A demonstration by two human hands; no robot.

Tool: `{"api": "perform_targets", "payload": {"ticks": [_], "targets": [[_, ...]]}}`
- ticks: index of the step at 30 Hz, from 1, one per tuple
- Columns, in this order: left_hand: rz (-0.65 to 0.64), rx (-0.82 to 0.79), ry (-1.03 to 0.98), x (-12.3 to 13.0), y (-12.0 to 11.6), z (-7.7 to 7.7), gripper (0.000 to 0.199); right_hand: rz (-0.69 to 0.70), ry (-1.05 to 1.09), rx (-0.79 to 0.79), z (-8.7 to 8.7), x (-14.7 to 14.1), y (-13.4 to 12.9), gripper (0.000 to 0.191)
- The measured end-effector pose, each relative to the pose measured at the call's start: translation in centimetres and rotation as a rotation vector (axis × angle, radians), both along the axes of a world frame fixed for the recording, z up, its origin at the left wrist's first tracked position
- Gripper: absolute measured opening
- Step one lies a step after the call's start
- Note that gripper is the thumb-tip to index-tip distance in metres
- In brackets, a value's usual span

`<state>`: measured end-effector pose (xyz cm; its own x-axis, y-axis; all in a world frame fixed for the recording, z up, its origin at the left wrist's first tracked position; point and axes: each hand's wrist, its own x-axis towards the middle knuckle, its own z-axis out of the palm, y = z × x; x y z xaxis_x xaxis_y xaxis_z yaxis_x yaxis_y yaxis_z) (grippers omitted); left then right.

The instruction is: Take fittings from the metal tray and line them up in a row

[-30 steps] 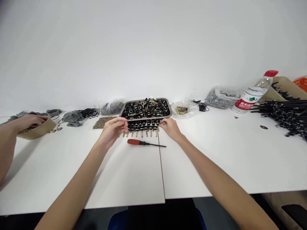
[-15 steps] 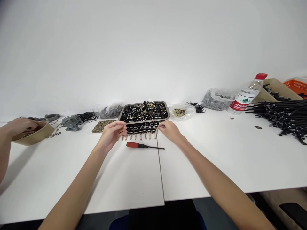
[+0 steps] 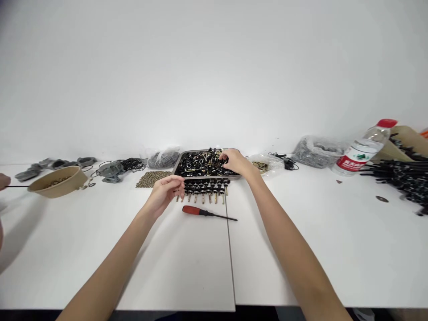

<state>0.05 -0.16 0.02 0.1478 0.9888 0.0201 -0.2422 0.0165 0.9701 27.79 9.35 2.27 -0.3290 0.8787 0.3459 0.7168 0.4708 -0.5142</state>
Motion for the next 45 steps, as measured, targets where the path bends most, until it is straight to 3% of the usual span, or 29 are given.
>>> {"api": "perform_targets", "payload": {"ticks": [4,8,14,20,24,27,31,39,45], "targets": [[0.000,-0.004,0.020,0.1,0.0,0.1,0.017,0.048,0.004,0.034,-2.5,-0.8,0.9,0.034],[-0.003,-0.008,0.024,0.1,0.1,0.1,0.017,0.034,0.072,0.065,-2.7,-0.6,1.4,0.029],[-0.006,-0.010,0.035,-0.2,0.4,-0.3,0.017,-0.029,0.376,0.075,0.4,0.3,0.6,0.025],[-0.016,0.003,0.021,-0.3,0.5,-0.4,0.017,0.130,0.827,-0.067,4.3,1.6,-1.6,0.024],[-0.007,0.002,0.026,-0.2,0.4,-0.3,0.017,0.223,0.949,-0.150,5.5,2.3,-2.2,0.018],[-0.006,-0.004,0.025,-0.2,0.3,-0.1,0.017,0.181,1.012,-0.273,5.5,2.5,-2.3,0.016],[-0.006,0.008,0.018,-0.2,0.1,0.3,0.019,0.083,1.063,-0.485,3.4,2.9,-3.5,0.013],[-0.023,0.012,0.007,0.1,-0.2,0.7,0.018,0.019,1.095,-0.791,-4.8,4.1,-8.8,0.011],[0.007,0.004,-0.004,0.0,0.0,0.6,0.017,-0.006,1.210,-0.869,-6.3,3.6,-8.4,0.011]]}}
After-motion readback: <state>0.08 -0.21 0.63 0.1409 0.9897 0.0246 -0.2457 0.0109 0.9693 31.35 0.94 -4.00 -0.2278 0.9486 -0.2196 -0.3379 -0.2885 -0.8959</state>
